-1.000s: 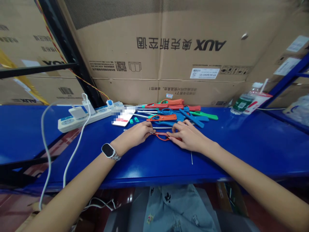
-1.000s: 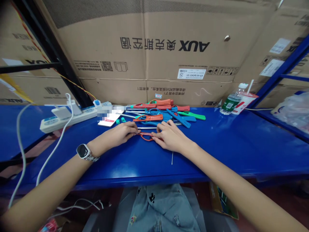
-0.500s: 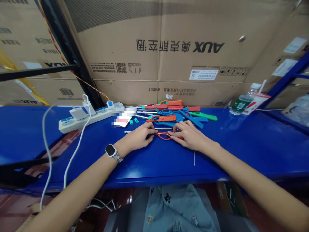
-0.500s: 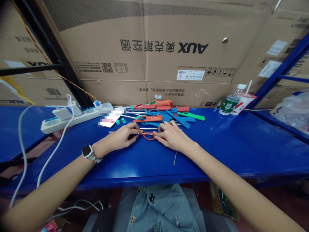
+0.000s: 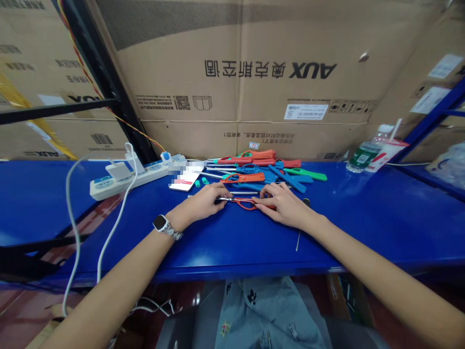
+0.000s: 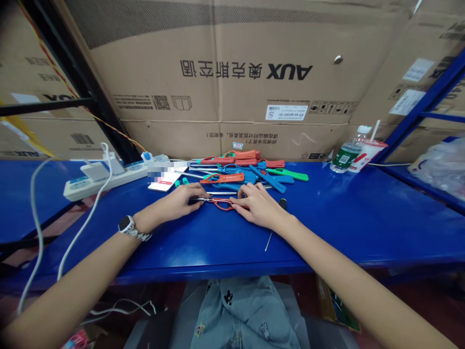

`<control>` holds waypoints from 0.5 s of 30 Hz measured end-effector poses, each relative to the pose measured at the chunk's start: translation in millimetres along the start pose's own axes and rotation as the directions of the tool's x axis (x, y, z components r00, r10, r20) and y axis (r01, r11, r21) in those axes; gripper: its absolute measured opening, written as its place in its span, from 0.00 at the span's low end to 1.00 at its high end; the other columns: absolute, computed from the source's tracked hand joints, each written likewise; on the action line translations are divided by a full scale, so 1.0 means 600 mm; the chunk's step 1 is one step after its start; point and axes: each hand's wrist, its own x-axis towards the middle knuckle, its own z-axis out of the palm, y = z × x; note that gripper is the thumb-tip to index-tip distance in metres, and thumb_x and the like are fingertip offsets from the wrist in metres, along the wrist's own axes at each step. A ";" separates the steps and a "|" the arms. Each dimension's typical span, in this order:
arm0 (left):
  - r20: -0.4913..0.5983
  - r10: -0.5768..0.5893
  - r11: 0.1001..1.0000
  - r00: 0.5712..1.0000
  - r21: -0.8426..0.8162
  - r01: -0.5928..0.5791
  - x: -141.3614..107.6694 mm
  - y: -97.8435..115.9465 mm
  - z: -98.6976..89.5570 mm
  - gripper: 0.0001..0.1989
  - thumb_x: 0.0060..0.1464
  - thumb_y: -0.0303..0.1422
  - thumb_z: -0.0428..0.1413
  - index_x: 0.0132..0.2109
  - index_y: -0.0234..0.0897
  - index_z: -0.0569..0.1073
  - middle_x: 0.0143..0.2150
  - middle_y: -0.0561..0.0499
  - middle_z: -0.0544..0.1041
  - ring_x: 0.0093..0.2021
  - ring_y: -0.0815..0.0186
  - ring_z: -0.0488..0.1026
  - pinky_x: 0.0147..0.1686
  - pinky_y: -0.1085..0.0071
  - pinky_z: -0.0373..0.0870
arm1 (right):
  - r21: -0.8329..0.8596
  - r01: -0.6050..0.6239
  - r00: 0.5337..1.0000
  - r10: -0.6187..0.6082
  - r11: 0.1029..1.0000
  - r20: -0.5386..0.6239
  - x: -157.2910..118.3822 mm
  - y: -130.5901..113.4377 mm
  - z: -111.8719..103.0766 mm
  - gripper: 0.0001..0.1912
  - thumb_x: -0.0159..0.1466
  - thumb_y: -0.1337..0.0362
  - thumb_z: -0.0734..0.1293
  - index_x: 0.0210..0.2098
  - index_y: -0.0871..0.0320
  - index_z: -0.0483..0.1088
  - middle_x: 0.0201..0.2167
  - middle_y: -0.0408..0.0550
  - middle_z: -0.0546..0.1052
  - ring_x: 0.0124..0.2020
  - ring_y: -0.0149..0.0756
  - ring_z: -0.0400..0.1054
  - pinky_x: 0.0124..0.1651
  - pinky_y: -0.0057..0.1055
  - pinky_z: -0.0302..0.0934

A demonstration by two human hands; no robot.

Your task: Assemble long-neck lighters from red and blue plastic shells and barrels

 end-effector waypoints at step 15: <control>-0.001 0.081 0.997 0.997 0.011 -0.081 0.002 -0.005 0.010 0.14 0.68 0.25 0.51 0.49 0.35 0.81 0.48 0.42 0.77 0.44 0.61 0.77 0.48 0.63 0.75 | 0.011 0.015 1.000 -0.015 1.000 -0.028 0.001 0.004 0.008 0.17 0.76 0.57 0.62 0.53 0.51 0.81 0.43 0.53 0.76 0.45 0.43 0.69 0.45 0.42 0.55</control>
